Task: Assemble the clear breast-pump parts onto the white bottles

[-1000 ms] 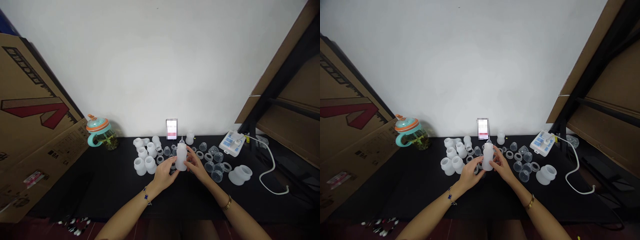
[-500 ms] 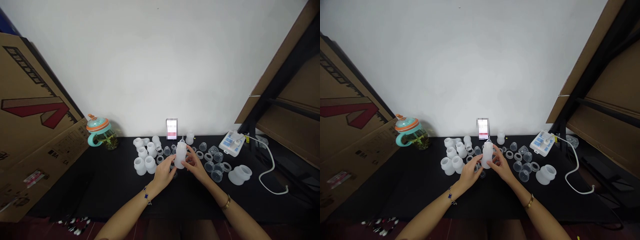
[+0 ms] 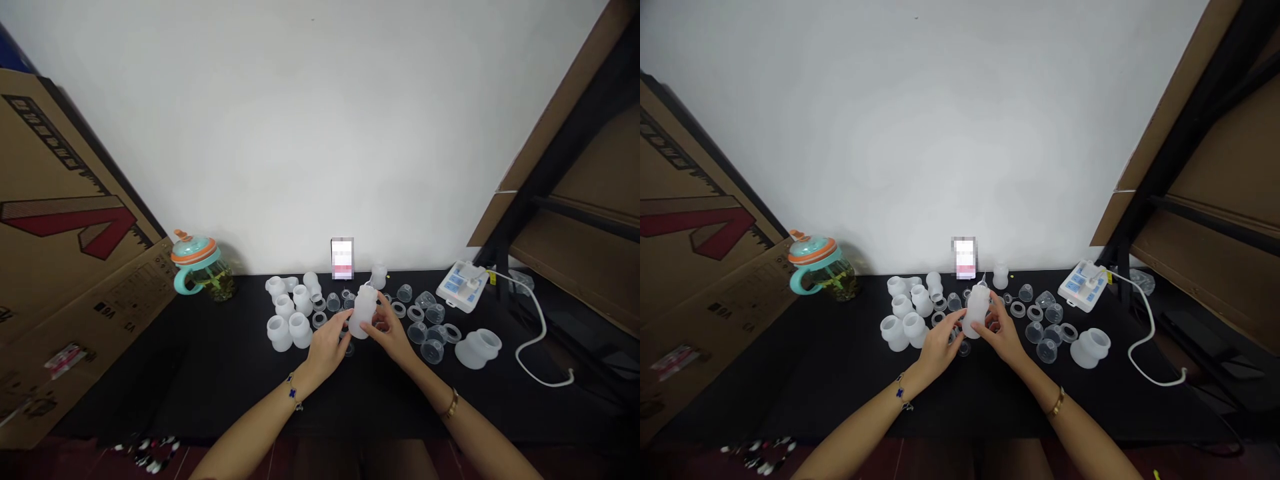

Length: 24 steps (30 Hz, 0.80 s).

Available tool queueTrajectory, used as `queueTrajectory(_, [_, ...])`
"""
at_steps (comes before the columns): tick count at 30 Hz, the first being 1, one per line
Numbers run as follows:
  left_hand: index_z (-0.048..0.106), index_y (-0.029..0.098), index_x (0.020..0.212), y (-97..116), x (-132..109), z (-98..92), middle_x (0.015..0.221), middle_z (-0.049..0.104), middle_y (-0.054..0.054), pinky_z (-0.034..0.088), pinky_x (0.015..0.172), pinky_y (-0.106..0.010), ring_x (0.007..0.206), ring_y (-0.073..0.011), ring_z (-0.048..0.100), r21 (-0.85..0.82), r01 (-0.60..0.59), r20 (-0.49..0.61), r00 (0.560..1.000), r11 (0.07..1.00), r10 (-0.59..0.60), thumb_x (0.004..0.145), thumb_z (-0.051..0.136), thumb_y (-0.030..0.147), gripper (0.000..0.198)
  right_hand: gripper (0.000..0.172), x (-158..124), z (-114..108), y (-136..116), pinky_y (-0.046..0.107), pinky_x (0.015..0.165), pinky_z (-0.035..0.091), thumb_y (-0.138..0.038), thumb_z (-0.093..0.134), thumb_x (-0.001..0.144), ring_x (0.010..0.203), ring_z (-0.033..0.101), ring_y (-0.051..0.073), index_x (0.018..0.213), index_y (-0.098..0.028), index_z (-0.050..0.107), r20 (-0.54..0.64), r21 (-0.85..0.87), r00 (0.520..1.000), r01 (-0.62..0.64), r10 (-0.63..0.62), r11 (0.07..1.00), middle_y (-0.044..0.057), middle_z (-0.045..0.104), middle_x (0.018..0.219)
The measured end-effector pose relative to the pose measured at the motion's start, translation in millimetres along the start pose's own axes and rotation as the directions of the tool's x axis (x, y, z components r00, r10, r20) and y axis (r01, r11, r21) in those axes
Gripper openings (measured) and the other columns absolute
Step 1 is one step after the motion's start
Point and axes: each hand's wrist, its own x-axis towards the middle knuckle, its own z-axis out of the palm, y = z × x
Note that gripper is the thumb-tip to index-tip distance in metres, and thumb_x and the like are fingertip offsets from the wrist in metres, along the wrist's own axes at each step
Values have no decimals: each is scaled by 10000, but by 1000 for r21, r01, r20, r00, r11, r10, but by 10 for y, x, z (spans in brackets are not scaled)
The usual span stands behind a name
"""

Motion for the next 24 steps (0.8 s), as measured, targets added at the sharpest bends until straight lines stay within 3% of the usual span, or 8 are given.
queueTrajectory(10, [501, 239, 1380, 56, 17, -18, 1292, 662, -85, 593, 902, -342, 1019, -197, 698, 23, -27, -27, 999, 999, 27, 954, 586, 250, 435, 690, 20, -56, -88, 292, 602, 516, -420, 735, 837, 786, 632, 203, 1448, -259, 458, -80, -3, 995, 55, -55, 998, 69, 692, 1084])
queueTrajectory(16, [504, 241, 1374, 54, 15, -9, 1285, 664, -84, 580, 946, -363, 1079, -214, 688, 34, -30, -5, 1000, 999, 30, 966, 578, 248, 415, 652, 70, -153, -119, 263, 514, 482, -422, 734, 835, 685, 597, 169, 1417, -262, 487, -181, 42, 983, 49, -40, 998, 52, 702, 1035])
queueTrajectory(24, [524, 241, 1348, 35, 7, 2, 1263, 681, -78, 580, 950, -361, 1101, -219, 687, 63, -42, -3, 999, 997, 42, 965, 582, 247, 387, 705, 202, -317, -130, 255, 502, 505, -440, 764, 799, 747, 642, 192, 1409, -249, 467, -411, 42, 908, 105, -78, 994, 75, 706, 1065])
